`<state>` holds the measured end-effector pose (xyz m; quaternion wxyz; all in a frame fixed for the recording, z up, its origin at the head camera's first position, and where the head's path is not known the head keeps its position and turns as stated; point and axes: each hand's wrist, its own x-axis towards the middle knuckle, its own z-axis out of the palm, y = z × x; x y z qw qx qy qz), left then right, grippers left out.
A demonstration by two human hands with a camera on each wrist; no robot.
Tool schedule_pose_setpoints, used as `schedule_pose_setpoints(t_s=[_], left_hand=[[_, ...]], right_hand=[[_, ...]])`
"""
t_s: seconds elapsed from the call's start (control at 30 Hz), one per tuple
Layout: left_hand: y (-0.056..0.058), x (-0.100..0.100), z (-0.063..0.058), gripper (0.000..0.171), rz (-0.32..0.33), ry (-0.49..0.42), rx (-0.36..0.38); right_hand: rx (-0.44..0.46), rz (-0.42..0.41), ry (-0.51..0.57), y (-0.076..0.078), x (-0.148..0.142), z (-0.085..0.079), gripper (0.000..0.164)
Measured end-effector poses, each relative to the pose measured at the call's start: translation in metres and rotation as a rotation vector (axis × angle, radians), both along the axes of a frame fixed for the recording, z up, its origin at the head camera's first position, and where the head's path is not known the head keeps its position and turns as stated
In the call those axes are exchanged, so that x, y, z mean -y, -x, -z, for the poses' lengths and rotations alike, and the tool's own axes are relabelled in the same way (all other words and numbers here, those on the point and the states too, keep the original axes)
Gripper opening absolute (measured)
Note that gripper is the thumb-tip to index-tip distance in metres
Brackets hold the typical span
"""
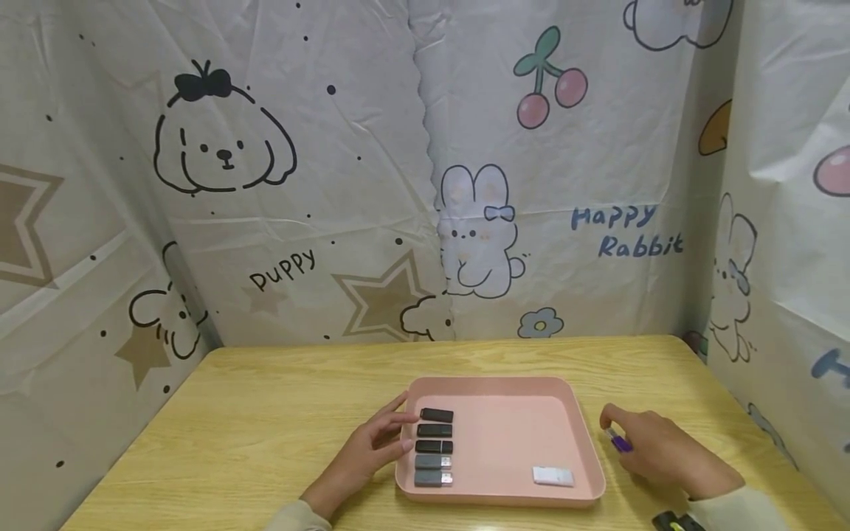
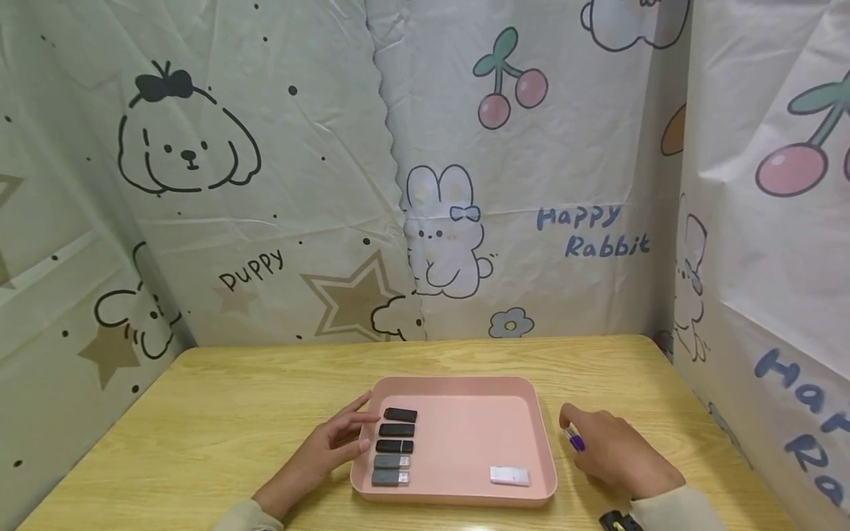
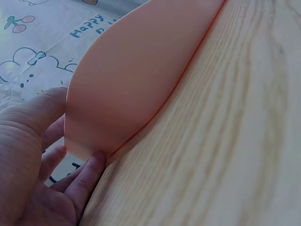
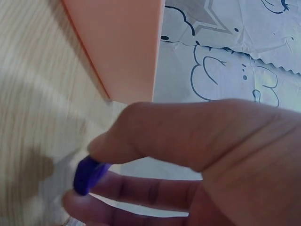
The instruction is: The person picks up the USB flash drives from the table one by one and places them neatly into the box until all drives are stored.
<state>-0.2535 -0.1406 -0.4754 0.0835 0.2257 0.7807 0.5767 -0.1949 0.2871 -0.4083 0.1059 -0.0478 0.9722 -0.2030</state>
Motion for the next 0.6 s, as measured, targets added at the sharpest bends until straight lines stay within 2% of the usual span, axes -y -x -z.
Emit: schedule_pose_setpoints(t_s=[0.23,0.4,0.6], left_hand=[[0.0,0.0,0.001,0.035,-0.001,-0.003,0.021],[0.0,0.0,0.001,0.035,-0.005,0.003,0.02],[0.001,0.0,0.001,0.035,-0.011,0.023,0.011]], right_hand=[[-0.157,-0.039,-0.028,0.002,0.002,-0.006,0.035],[-0.275,-0.06,-0.002,0.004,0.008,-0.008,0.034],[-0.463,-0.078,0.016,0.003,0.015,-0.012,0.035]])
